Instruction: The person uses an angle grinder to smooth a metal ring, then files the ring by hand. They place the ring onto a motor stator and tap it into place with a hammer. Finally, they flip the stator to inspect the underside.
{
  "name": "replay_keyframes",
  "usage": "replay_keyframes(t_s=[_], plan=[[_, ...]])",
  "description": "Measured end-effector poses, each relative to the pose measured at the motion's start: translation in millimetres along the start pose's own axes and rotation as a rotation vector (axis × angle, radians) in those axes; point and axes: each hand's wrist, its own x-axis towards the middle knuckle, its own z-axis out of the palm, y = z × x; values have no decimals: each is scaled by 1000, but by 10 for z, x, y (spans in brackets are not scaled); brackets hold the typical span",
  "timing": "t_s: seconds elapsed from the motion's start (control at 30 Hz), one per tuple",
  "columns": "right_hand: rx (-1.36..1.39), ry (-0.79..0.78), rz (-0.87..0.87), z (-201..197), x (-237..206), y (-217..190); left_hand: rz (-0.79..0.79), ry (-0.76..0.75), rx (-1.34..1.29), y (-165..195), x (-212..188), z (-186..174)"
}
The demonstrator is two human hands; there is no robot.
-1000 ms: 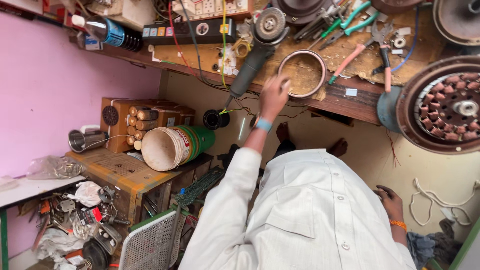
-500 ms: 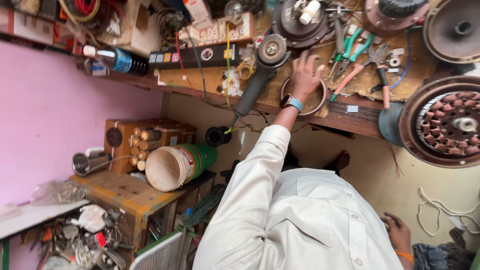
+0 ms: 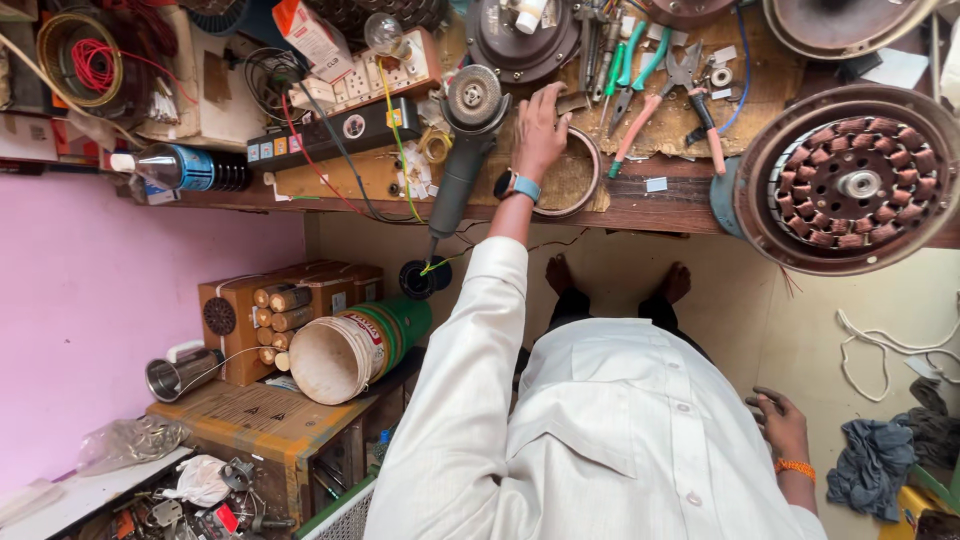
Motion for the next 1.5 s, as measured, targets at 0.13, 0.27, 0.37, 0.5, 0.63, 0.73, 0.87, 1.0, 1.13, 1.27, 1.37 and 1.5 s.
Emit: replay_keyframes(t_s=[0.13,0.27,0.37,0.5,0.63,0.73,0.87,1.0,1.13,1.27,1.37,1.5], plan=[[-1,-13,13,6,40,-215,-71,-54,250,37,162,94],[-97,-51,-49,-5,291,-264,-161,-24,284,85,155,149],[-330,-104,-83,131,537,-386,-165,140,-82,91,-190,118],[-781,-59,-694,649,676,-882,-90,63,-319,174,-910,-95],[-366,-194,-1138,1311,82,-1496,-321,-19,-556,203,-1523,-140],[-579,-157,-1560,1589,-567,-1828,-350,-236,-708,174,-1839,27],[-771,49,-1743,1926,-857,-2179,-332,-523,-940,64,-1981,242],[-648,-134,-1757,2166,-584,-2242,-316,-482,-861,-137,-1863,157],[-486,-119,-1508,2398,-129,-2135,-533,-577,-1363,-376,-1743,-55],[-130,-203,-975,2543,281,-2124,-419,-420,-1069,-530,-1544,-61],[222,-339,-668,2415,318,-2041,-81,-114,-228,-586,-1257,2],[479,-550,-245,1874,-11,-1705,29,3,164,-663,-897,25]])
